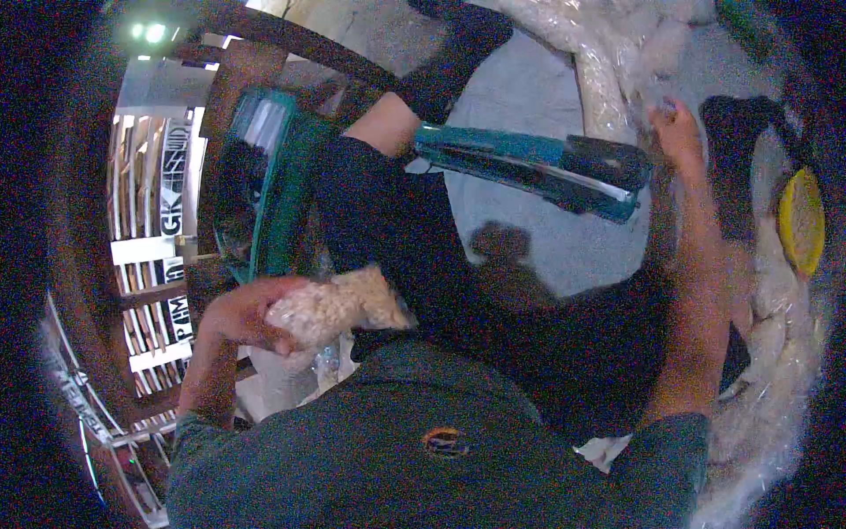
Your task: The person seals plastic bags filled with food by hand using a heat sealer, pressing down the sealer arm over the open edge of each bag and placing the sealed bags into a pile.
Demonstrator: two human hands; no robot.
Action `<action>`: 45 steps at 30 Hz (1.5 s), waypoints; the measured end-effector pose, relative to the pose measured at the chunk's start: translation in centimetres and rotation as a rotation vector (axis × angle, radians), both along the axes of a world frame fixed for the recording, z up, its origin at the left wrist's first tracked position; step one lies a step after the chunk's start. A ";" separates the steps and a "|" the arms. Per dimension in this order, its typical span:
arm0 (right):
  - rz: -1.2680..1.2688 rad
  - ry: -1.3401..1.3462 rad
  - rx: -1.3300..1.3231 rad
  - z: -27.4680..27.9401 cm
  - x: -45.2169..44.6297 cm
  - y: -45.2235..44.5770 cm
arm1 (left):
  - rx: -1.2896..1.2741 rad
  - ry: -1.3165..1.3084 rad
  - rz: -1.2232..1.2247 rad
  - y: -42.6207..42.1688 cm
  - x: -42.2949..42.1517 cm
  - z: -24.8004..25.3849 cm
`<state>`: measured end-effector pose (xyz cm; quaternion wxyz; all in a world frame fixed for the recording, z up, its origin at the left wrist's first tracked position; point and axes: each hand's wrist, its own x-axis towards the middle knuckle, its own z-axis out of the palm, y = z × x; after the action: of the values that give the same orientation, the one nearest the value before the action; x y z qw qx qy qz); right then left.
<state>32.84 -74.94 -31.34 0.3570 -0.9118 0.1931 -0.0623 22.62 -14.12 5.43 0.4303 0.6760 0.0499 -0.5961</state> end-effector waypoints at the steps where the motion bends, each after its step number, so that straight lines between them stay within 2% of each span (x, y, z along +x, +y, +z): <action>1: -0.008 0.009 0.012 0.0 0.2 -0.4 | -0.102 -0.056 -0.091 -0.5 0.3 0.6; 2: -0.027 0.009 -0.065 0.1 0.5 -0.7 | -0.193 0.044 0.155 -1.2 -0.3 0.8; 3: -0.043 0.006 -0.143 0.2 0.4 -0.9 | -0.183 0.047 0.149 -0.8 -0.7 0.2; 5: -0.030 -0.031 -0.197 0.7 0.0 -0.9 | 0.141 -0.030 0.207 0.7 -1.4 -2.1; 6: -0.015 -0.067 -0.257 0.7 -0.2 -0.7 | 0.358 -0.032 0.128 -1.2 -1.5 -2.4; 7: -0.014 -0.060 -0.244 0.8 -0.3 -0.6 | 0.372 -0.026 0.128 -0.4 -1.9 -3.8; 9: -0.091 0.007 -0.175 0.7 0.1 -0.2 | 0.344 0.000 -0.037 2.5 -3.5 -8.0; 10: -0.084 0.008 -0.170 0.2 0.4 -0.1 | 0.349 0.003 -0.031 2.2 -4.3 -8.1; 12: -0.051 -0.244 -0.281 -0.5 1.0 -0.1 | 0.323 0.006 0.188 1.4 -6.3 -8.5; 15: -0.020 -0.373 -0.407 -0.9 3.2 0.3 | 0.272 -0.055 0.136 2.5 -7.5 -10.0; 21: -0.051 -0.359 -0.381 -0.5 5.0 -0.1 | 0.258 -0.116 0.163 4.5 -8.8 -11.8; 24: 0.008 -0.484 -0.347 -4.6 6.4 -2.6 | 0.255 -0.089 0.221 3.9 -9.0 -11.5; 26: -0.053 -0.418 -0.377 -5.9 7.1 -2.3 | 0.269 -0.059 0.260 4.1 -9.0 -11.7; 28: -0.113 -0.361 -0.407 -6.7 7.5 -2.2 | 0.366 -0.030 0.120 4.6 -9.2 -12.5; 29: -0.135 -0.378 -0.427 -7.0 7.9 -2.0 | 0.374 -0.033 0.130 5.1 -9.2 -12.6; 31: -0.149 -0.406 -0.440 -7.1 8.3 -1.1 | 0.424 -0.057 -0.064 5.3 -9.2 -12.4; 33: -0.201 -0.365 -0.390 -4.9 7.5 -1.3 | 0.671 0.015 -0.181 13.0 -14.0 -13.2; 34: -0.215 -0.367 -0.415 -3.4 7.2 -1.8 | 0.650 0.004 -0.197 13.2 -15.8 -10.6; 37: -0.341 -0.435 -0.410 0.2 6.6 -4.1 | 0.654 0.039 -0.268 15.3 -17.4 -7.7; 39: -0.438 -0.635 -0.493 3.9 6.3 -4.6 | 0.689 0.067 -0.322 16.7 -18.0 -7.0; 40: -0.465 -0.642 -0.544 6.3 5.8 -4.5 | 0.701 0.080 -0.349 16.9 -17.8 -7.0; 41: -0.482 -0.783 -0.498 8.8 4.9 -4.0 | 0.712 0.086 -0.385 16.9 -17.4 -7.0; 42: -0.486 -0.927 -0.450 11.2 4.1 -3.6 | 0.722 0.094 -0.424 16.8 -16.9 -7.0; 45: -0.404 -1.062 -0.506 18.8 0.7 -2.1 | 0.713 0.091 -0.572 15.4 -15.0 -6.5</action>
<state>33.56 -77.06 -12.59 0.1584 -0.7580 0.1371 -0.6177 7.66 1.29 -1.10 -0.0136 0.7415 0.0822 -0.6657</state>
